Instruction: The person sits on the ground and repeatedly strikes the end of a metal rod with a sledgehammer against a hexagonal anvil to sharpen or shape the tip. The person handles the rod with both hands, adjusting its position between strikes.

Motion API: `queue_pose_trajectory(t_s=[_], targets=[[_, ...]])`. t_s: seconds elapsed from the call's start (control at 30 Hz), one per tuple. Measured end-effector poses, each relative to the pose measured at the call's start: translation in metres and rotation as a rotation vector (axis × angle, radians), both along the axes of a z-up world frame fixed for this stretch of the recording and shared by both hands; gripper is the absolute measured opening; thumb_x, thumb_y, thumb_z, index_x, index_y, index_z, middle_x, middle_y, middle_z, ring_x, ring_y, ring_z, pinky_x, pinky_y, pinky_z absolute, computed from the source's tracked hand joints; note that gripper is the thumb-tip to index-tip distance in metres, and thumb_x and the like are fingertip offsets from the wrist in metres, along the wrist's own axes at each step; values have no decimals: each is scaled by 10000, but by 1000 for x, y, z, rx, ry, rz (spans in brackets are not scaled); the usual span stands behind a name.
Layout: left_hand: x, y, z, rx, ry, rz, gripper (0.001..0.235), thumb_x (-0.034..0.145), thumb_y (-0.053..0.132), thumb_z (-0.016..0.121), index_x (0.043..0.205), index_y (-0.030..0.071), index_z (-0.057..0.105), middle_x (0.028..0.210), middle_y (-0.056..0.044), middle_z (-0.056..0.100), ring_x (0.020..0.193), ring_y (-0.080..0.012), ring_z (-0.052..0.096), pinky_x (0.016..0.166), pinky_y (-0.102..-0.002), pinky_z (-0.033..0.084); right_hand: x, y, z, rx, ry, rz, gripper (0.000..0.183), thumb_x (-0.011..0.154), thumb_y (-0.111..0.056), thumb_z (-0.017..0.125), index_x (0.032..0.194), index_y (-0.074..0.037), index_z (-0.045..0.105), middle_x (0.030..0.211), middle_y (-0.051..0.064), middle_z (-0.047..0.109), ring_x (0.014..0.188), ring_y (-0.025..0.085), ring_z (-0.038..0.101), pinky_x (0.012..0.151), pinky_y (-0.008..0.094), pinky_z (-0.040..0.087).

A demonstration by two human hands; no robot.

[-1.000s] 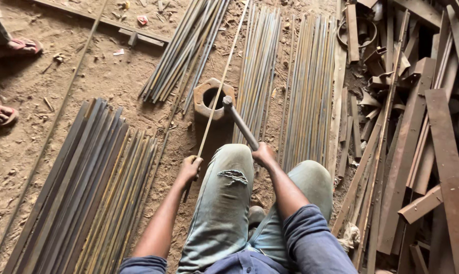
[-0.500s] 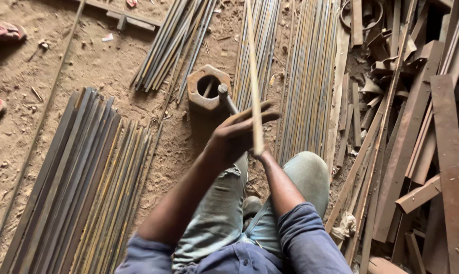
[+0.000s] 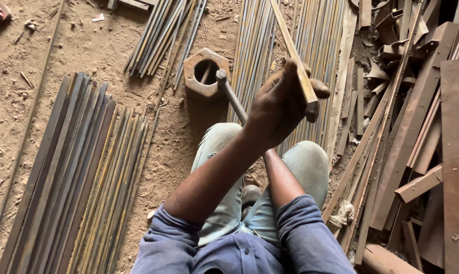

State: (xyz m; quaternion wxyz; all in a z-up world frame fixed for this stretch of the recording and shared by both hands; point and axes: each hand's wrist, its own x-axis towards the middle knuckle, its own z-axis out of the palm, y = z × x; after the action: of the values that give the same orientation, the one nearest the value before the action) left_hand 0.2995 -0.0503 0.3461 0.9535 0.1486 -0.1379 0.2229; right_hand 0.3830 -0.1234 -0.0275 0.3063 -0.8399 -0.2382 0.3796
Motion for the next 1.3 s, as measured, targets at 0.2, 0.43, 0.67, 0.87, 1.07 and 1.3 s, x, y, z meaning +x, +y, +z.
queue_pose_trajectory(t_s=[0.2,0.43,0.67,0.87,1.07,1.3], targets=[[2,0,15,29,64,-6,490,1073,575,484,1136,89,487,737,-61,598,595,-138,576,608,-294,501,0,-1,2,1,16,-7,449,764,-298,800,1060,-9,624,707,87,643,502,181,599,425,348,449],[8,-4,22,52,402,146,708,918,696,636,1081,30,458,697,-6,531,515,-77,509,516,-281,492,3,1,-2,36,36,-13,411,773,-267,787,1042,-4,621,685,74,625,479,170,576,408,340,429],[8,1,17,112,420,161,751,914,717,621,1060,-3,465,722,-41,556,582,-106,583,551,-282,551,0,1,-8,69,95,-18,374,783,-237,775,1025,1,618,663,60,606,455,158,552,390,332,408],[-24,68,-89,233,676,135,930,907,742,430,1356,-68,524,869,-122,747,735,-185,704,651,-274,633,0,7,18,86,284,-18,342,791,-211,764,1010,5,615,644,49,590,435,148,532,375,326,391],[-146,142,-329,580,1330,126,405,964,439,690,794,72,692,582,9,572,462,-138,455,423,-304,323,-5,1,36,89,390,-60,310,799,-185,753,995,9,612,626,38,574,415,138,512,360,319,374],[-302,49,-439,1054,1659,306,518,1113,443,480,860,27,657,736,-91,603,694,-219,577,650,-362,455,2,4,34,159,453,-124,217,824,-83,711,967,47,614,655,40,577,444,139,513,379,315,387]])
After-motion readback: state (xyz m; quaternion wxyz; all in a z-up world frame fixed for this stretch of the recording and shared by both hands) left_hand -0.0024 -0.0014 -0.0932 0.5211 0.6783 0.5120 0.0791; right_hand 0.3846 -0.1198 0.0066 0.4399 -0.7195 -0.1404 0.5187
